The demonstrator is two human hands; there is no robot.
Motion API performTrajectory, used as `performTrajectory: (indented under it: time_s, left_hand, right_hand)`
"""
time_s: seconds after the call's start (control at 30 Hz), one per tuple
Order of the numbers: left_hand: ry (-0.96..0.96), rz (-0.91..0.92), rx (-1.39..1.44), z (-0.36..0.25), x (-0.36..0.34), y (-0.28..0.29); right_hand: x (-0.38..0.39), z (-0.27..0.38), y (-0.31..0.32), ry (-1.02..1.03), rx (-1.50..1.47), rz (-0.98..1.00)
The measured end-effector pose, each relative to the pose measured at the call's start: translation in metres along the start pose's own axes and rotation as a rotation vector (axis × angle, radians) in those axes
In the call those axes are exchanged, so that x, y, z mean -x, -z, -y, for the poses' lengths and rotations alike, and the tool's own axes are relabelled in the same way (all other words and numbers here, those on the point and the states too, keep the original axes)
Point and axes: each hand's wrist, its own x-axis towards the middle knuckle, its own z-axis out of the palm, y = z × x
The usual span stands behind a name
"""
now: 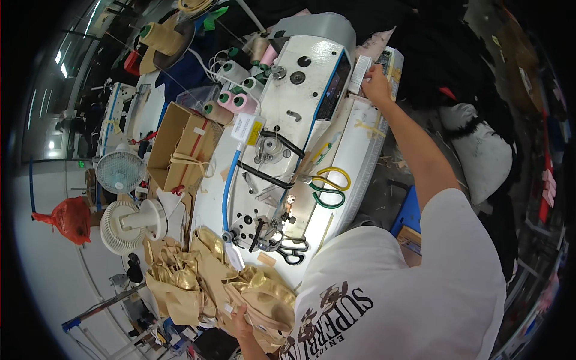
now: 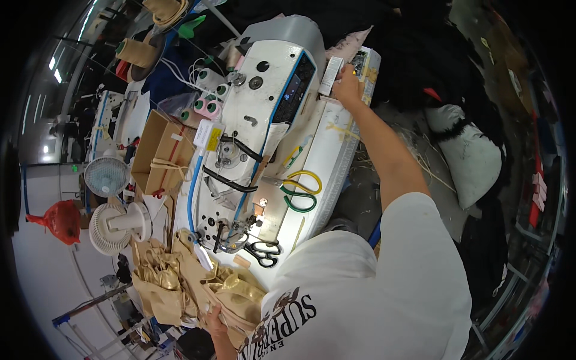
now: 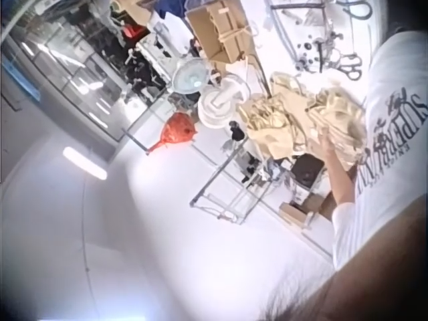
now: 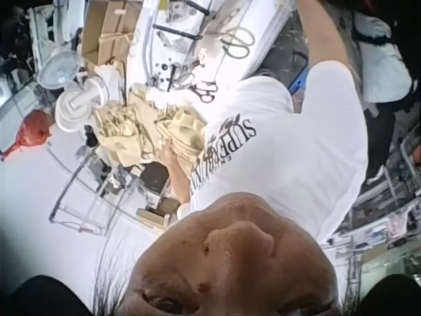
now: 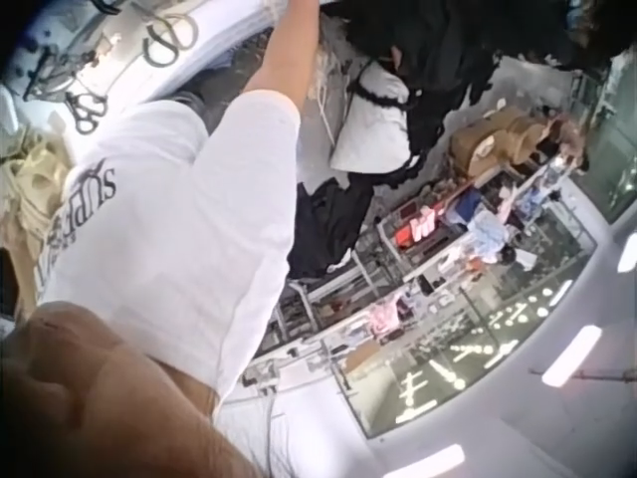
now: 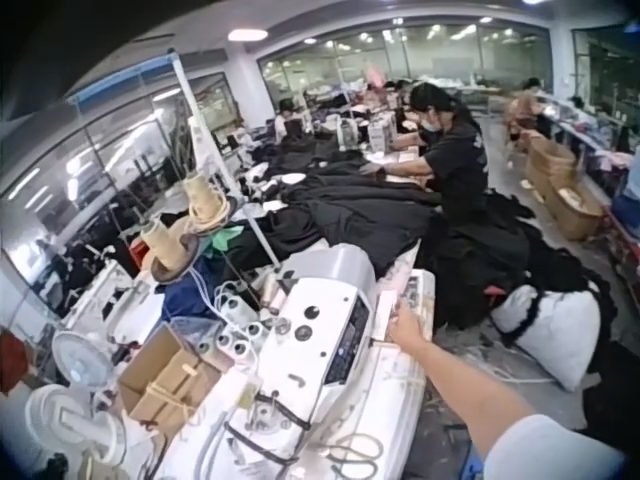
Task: The person is cutting pieces of gold fabric along pattern lines using a pair of scissors.
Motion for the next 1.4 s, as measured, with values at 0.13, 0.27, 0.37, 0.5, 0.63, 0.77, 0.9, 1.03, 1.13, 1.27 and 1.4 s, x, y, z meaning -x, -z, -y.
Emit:
performTrajectory:
  time_s: [0.13,0.27,0.37,0.5,0.63,0.77,0.9,1.03,1.13,1.27,1.4]
  left_hand:
    - [-0.023,-0.027,-0.035,-0.001,0.007,0.004]
    - [0.021,0.008,-0.208,0.018,0.001,0.028]
    - [-0.021,0.019,-0.142,-0.003,-0.014,0.002]
    - [-0.005,0.015,-0.113,0.003,-0.006,0.009]
    - [0.072,0.128,0.067,0.003,0.0,0.01]
    - [0.087,0.191,0.156,0.0,-0.012,0.011]
    - [0.061,0.161,0.176,0.003,-0.003,0.012]
    - [0.072,0.165,0.169,0.0,-0.001,0.01]
    - [0.07,0.179,0.199,0.006,0.003,0.014]
    - [0.044,0.204,0.219,0.003,0.006,0.015]
    - [-0.014,0.245,0.262,0.002,0.008,0.015]
  right_hand:
    - [-0.001,-0.008,-0.027,0.081,0.41,0.003]
    - [-0.038,-0.066,-0.048,0.363,0.504,0.022]
    - [-0.109,-0.121,-0.019,0.966,0.954,0.378]
    - [-0.116,-0.096,-0.029,0.188,0.338,0.391]
    - [-0.104,-0.074,-0.013,-0.237,0.006,0.445]
    - [-0.102,-0.081,0.029,-0.499,-0.319,0.706]
    - [-0.028,-0.078,0.053,-0.054,-0.168,0.546]
    - [0.143,-0.028,0.08,0.45,-0.109,0.625]
    - [0.284,0.056,0.084,0.335,-0.119,1.049]
    - [0.4,0.175,0.054,0.483,-0.544,1.38]
    - [0.461,0.241,-0.004,0.793,-0.601,1.423]
